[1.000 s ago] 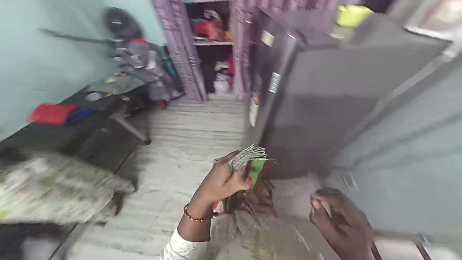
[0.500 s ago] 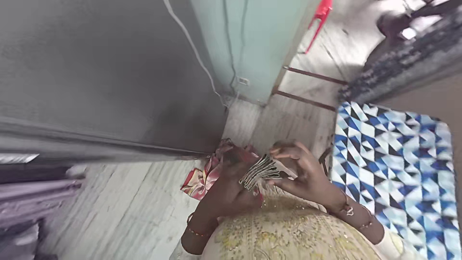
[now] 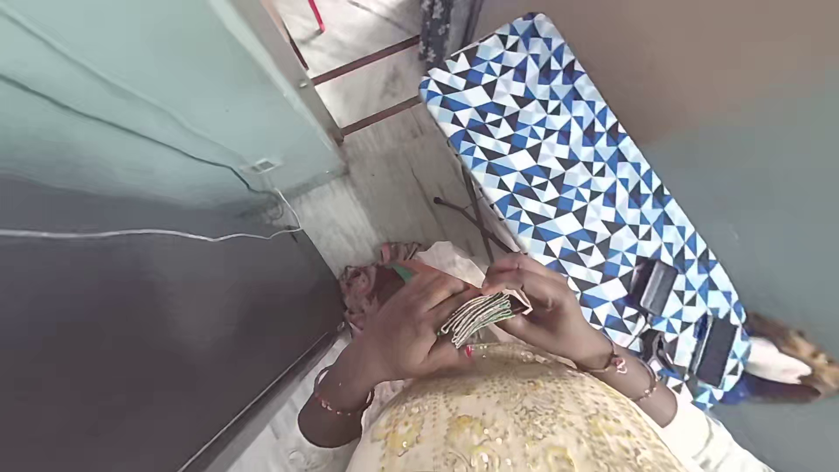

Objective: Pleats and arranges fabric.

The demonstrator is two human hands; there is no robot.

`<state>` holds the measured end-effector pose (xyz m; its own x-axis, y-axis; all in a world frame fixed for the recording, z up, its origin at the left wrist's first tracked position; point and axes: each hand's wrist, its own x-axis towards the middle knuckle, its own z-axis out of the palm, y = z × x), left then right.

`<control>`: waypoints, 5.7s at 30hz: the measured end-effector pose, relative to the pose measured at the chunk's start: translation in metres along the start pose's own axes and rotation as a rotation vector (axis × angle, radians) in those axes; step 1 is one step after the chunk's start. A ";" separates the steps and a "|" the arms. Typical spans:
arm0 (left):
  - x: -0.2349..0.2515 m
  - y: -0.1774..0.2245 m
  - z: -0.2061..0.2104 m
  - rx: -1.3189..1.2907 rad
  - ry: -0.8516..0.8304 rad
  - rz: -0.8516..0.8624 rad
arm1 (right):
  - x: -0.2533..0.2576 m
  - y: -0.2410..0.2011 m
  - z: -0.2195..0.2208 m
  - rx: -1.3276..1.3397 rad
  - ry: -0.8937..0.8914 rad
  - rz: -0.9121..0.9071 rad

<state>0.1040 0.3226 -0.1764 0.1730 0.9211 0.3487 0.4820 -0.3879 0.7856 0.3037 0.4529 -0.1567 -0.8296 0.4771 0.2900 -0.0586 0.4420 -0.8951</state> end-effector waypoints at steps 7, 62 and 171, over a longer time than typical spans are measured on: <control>-0.001 0.023 0.034 -0.072 0.117 -0.063 | -0.047 -0.005 -0.008 -0.049 0.146 -0.074; 0.281 0.027 0.214 -0.585 -0.701 0.291 | -0.198 -0.023 -0.137 -0.493 1.182 0.205; 0.286 0.075 0.251 -0.791 -1.159 0.399 | -0.221 -0.036 -0.106 -1.079 1.237 0.215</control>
<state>0.4055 0.5652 -0.1464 0.9449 0.1114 0.3079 -0.2852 -0.1822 0.9410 0.5477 0.4118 -0.1530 0.1761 0.6384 0.7493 0.8172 0.3296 -0.4729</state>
